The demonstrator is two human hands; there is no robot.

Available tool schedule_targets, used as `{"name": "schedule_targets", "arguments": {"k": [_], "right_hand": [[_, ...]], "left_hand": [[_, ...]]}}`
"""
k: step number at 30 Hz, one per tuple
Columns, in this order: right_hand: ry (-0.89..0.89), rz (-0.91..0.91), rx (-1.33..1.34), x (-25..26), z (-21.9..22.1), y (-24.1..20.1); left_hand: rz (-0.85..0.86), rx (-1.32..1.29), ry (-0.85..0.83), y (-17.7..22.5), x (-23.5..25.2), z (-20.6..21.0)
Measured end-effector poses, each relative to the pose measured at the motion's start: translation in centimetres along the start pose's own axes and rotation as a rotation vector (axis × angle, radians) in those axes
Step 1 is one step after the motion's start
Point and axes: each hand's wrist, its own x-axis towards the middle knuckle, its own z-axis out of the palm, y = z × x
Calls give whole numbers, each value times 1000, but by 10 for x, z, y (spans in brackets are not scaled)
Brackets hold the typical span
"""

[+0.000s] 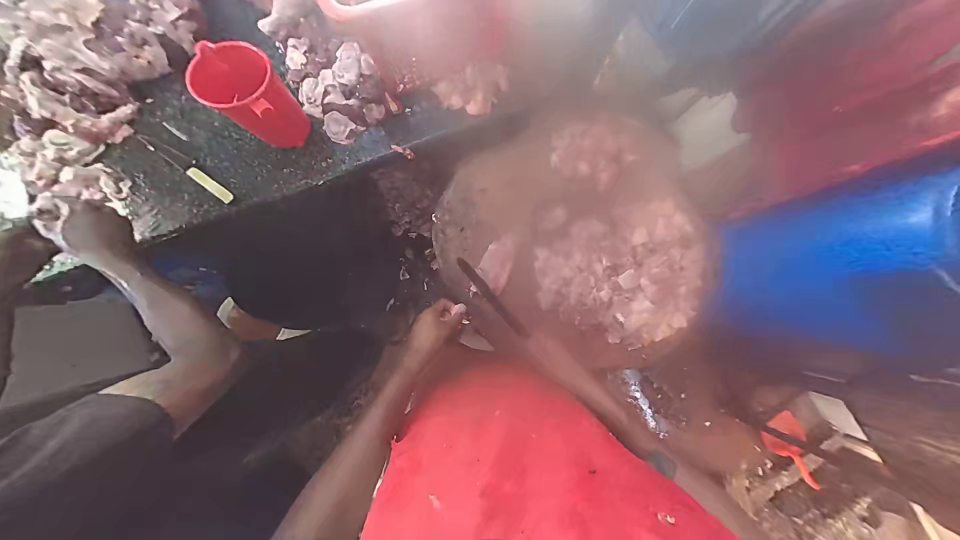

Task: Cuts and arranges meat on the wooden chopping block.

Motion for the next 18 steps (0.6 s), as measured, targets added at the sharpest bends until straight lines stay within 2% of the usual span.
{"name": "schedule_targets", "arguments": {"k": [2, 5, 6, 7, 8, 10, 12, 14, 16, 18], "right_hand": [[123, -3, 50, -23, -3, 15], [356, 12, 139, -46, -5, 33], [428, 29, 172, -49, -6, 35], [485, 44, 201, -50, -8, 34], [528, 55, 221, -52, -12, 31], [590, 50, 247, -52, -18, 22], [651, -25, 273, -56, -21, 11], [691, -172, 295, -57, -26, -2], [700, -302, 304, -56, -36, -19], [716, -406, 267, -54, -49, -38]], "left_hand": [[117, -93, -50, 12, -9, -19], [358, -308, -380, 48, -22, -38], [390, -295, -417, 59, -17, -37], [388, -242, -349, 66, -7, -33], [340, -155, -213, 68, 8, -26], [166, 40, -24, 69, 41, -18], [106, 179, -14, 75, 56, -8], [131, 255, -55, 87, 54, 10], [145, 257, -110, 96, 49, 29], [178, 145, -138, 95, 48, 43]]}}
